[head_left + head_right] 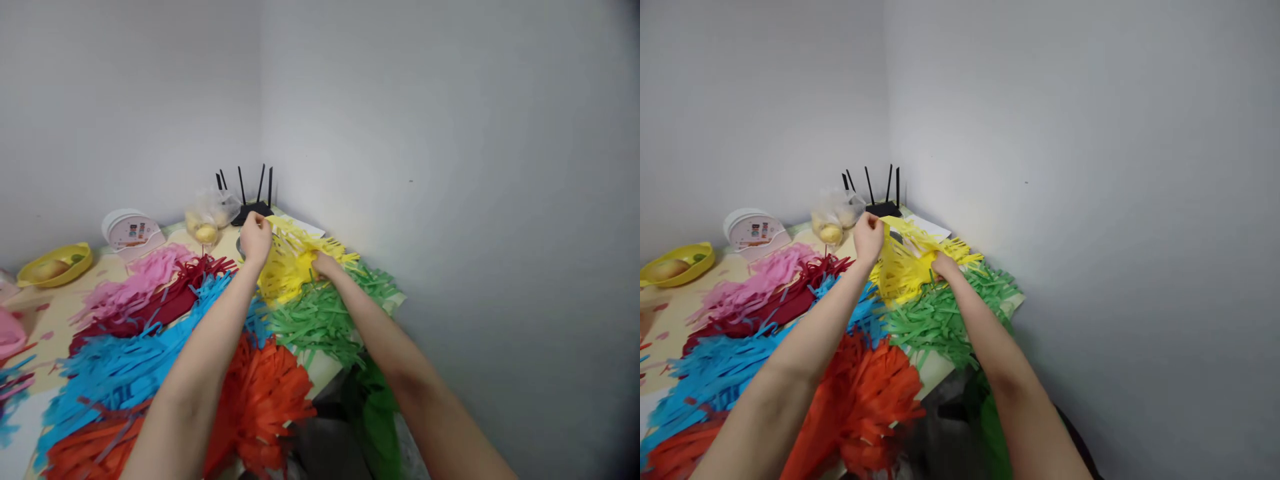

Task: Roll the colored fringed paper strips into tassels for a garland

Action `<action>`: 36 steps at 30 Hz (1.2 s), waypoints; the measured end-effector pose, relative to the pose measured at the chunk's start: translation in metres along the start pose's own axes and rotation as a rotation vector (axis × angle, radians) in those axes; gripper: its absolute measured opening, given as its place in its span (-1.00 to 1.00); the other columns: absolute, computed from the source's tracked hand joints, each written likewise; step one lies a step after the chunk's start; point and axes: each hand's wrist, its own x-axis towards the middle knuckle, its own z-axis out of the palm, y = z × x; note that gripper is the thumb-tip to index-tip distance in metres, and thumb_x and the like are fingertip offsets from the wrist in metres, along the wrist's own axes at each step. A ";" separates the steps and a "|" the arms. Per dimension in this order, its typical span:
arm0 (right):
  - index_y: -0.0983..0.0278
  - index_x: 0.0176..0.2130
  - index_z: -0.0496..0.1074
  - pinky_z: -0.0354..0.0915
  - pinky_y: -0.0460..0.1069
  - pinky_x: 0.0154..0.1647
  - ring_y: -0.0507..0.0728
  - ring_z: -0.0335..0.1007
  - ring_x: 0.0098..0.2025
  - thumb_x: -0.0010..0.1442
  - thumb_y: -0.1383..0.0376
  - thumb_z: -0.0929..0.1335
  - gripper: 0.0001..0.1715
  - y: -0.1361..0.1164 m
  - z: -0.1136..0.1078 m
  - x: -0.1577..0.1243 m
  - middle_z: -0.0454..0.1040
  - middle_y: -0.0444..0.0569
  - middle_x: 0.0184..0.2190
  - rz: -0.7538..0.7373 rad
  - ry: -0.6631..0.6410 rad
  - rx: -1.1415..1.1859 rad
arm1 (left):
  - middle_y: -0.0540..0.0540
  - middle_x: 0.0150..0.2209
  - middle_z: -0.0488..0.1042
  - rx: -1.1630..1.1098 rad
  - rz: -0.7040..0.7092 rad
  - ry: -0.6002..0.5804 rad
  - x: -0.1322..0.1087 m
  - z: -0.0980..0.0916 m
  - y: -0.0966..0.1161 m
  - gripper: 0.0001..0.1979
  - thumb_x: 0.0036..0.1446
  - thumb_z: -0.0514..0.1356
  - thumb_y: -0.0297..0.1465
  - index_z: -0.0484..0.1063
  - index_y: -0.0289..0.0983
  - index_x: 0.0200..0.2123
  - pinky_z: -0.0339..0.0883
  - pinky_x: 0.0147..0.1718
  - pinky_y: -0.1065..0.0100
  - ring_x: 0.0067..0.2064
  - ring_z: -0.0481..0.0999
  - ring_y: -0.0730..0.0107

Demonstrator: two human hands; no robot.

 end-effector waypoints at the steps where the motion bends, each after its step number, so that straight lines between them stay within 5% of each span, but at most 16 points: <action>1: 0.30 0.10 0.35 0.43 0.14 -0.08 0.16 0.45 -0.05 0.31 0.19 0.34 -0.59 0.001 -0.002 0.001 0.42 0.06 0.03 0.029 0.009 0.046 | -0.09 -0.34 0.51 -0.024 -0.008 0.018 0.004 -0.006 -0.002 -0.87 0.15 0.04 -0.47 0.39 -0.27 -0.33 0.26 -0.26 0.36 -0.28 0.47 0.31; 9: 0.31 0.10 0.36 0.43 0.16 -0.06 0.17 0.44 -0.04 0.31 0.19 0.34 -0.59 0.005 -0.013 -0.009 0.42 0.06 0.04 0.101 0.110 0.340 | -0.05 -0.38 0.50 -0.161 0.019 0.080 0.037 -0.051 0.000 -0.92 0.07 0.10 -0.48 0.39 -0.30 -0.41 0.29 -0.28 0.39 -0.31 0.46 0.37; 14: 0.31 0.10 0.35 0.44 0.13 -0.10 0.15 0.45 -0.08 0.32 0.18 0.33 -0.59 0.002 -0.030 -0.040 0.43 0.06 0.01 0.012 0.264 0.421 | -0.03 -0.39 0.49 -0.154 0.169 0.113 0.028 -0.113 0.015 -0.91 0.10 0.09 -0.46 0.39 -0.33 -0.37 0.29 -0.31 0.41 -0.37 0.43 0.43; 17: 0.34 0.16 0.27 0.44 0.08 -0.22 0.12 0.48 -0.23 0.37 0.18 0.24 -0.55 -0.011 -0.034 -0.082 0.42 0.14 0.03 -0.152 0.376 0.431 | -0.06 -0.34 0.51 0.031 0.328 0.080 -0.017 -0.158 0.004 -0.88 0.17 0.07 -0.44 0.40 -0.30 -0.31 0.28 -0.29 0.39 -0.33 0.46 0.39; 20: 0.26 0.13 0.32 0.42 0.06 -0.26 0.16 0.48 -0.23 0.32 0.10 0.27 -0.53 -0.036 -0.008 -0.146 0.45 0.12 0.03 -0.432 0.378 0.420 | -0.13 -0.32 0.52 0.393 0.436 -0.080 -0.083 -0.191 -0.023 -0.86 0.21 0.07 -0.43 0.42 -0.28 -0.31 0.27 -0.23 0.31 -0.24 0.47 0.27; 23: 0.24 0.06 0.40 0.32 0.16 0.01 0.27 0.37 0.04 0.24 0.10 0.36 -0.55 -0.067 0.042 -0.216 0.44 0.14 0.07 -1.062 0.358 0.204 | -0.16 -0.32 0.53 0.657 0.442 -0.261 -0.146 -0.213 -0.053 -0.82 0.27 0.04 -0.43 0.42 -0.28 -0.32 0.24 -0.23 0.25 -0.23 0.47 0.20; 25: 0.26 0.09 0.40 0.22 0.22 0.07 0.32 0.29 0.10 0.25 0.16 0.36 -0.55 -0.084 0.077 -0.249 0.43 0.17 0.11 -1.288 0.323 -0.034 | -0.15 -0.31 0.54 0.744 0.411 -0.343 -0.179 -0.227 -0.071 -0.82 0.29 0.04 -0.42 0.42 -0.27 -0.30 0.24 -0.19 0.22 -0.21 0.47 0.19; 31: 0.26 -0.27 0.51 0.19 0.12 -0.13 0.24 0.34 -0.13 0.26 0.35 0.35 -0.88 -0.110 0.150 -0.272 0.56 0.05 -0.26 -1.409 0.065 -0.278 | -0.12 -0.22 0.57 0.738 0.242 -0.394 -0.240 -0.274 -0.108 -0.84 0.30 0.06 -0.43 0.45 -0.23 -0.22 0.25 -0.08 0.15 -0.12 0.48 0.19; 36: 0.28 -0.35 0.48 0.21 0.04 -0.21 0.18 0.33 -0.24 0.27 0.34 0.34 -0.85 -0.117 0.179 -0.277 0.50 0.02 -0.37 -1.393 -0.023 -0.242 | -0.20 0.03 0.49 0.485 0.021 -0.089 -0.276 -0.293 -0.120 -0.78 0.25 0.10 -0.45 0.43 -0.21 -0.05 0.28 0.05 0.12 0.07 0.41 0.14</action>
